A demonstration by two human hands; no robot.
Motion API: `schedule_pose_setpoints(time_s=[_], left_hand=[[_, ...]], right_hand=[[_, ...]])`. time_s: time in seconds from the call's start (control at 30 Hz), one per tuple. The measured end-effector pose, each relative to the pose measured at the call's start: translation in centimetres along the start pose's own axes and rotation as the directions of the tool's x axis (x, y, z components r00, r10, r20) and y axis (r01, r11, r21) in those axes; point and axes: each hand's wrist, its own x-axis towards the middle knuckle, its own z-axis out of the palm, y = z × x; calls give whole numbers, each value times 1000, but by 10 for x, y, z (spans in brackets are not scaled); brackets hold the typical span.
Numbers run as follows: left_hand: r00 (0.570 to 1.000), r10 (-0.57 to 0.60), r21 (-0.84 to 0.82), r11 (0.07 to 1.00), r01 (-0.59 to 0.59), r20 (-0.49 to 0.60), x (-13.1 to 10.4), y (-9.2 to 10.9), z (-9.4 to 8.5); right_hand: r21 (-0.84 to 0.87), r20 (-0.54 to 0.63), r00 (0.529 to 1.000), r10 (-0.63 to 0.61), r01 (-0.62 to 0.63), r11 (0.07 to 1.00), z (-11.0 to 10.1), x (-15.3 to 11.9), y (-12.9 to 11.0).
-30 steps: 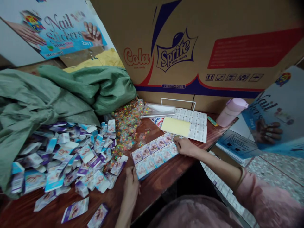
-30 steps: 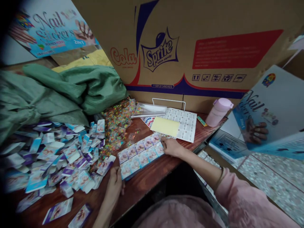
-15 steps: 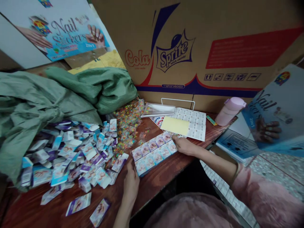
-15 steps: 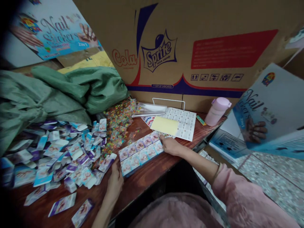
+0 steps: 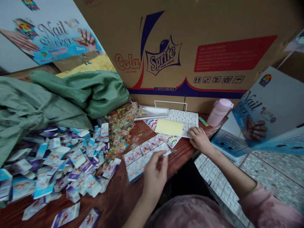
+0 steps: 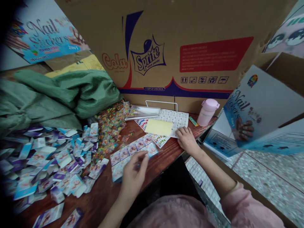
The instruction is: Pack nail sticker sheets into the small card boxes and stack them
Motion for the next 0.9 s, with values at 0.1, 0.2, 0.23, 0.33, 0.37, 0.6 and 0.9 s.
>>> schedule_pose_setpoints(time_s=[0.1,0.2,0.23,0.33,0.37,0.6,0.9], left_hand=[[915,-291,-318,871,374,280,29,13,47],[787,-408,-493,619,612,463,61,12,84],[764,-433,-530,552,644,478,70,10,93],[695,-548,-589,395,705,465,89,6,111],[675,-587,-602,361,712,447,92,4,114],[617,-708,-626,316,713,344,94,-2,126],[811,-528,-253,773,582,253,85,18,136]], right_hand=[[35,-39,999,-22,24,999,3,-4,-3],[98,-86,996,-12,21,995,2,-9,-10],[115,-101,995,-7,19,993,2,-11,-11],[149,-138,990,19,2,989,2,-17,-12],[169,-145,989,31,-6,986,1,-18,-11],[465,-78,983,168,-113,878,-15,8,8],[154,293,922,252,-306,940,-4,76,29]])
